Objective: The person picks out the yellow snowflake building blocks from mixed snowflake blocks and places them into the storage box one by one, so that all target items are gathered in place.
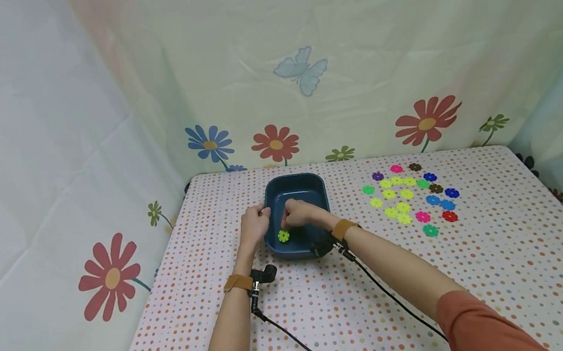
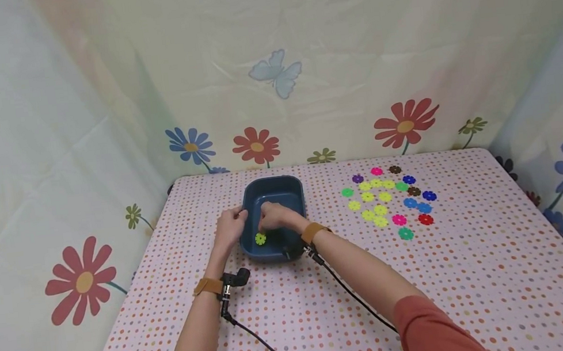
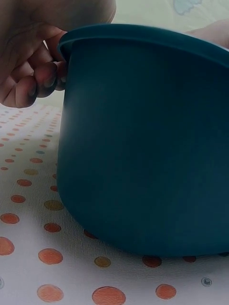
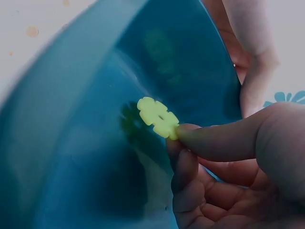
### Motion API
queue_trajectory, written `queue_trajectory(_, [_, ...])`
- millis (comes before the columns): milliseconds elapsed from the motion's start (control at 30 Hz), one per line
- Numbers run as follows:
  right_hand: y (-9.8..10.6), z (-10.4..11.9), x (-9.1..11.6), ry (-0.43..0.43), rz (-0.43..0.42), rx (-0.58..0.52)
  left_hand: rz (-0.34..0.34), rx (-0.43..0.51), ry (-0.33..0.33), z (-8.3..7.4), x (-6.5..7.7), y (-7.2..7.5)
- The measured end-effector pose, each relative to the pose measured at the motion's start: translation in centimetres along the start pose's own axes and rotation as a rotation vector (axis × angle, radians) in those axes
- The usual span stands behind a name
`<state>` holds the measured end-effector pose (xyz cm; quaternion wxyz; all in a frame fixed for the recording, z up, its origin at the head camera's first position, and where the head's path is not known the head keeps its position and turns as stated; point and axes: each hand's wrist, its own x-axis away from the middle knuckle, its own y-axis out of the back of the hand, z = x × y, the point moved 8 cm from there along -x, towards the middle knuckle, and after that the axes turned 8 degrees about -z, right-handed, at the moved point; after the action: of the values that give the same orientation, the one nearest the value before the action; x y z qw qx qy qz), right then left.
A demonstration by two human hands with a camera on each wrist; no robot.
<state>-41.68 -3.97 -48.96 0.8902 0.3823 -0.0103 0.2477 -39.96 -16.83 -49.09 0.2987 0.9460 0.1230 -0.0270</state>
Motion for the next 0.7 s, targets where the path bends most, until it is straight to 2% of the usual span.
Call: queue_trajectory(700, [-0.9,-0.4,-1.2,-0.058,0.092,0.054,0.004,0.003,0.022,-0.1,-0.1,0.0])
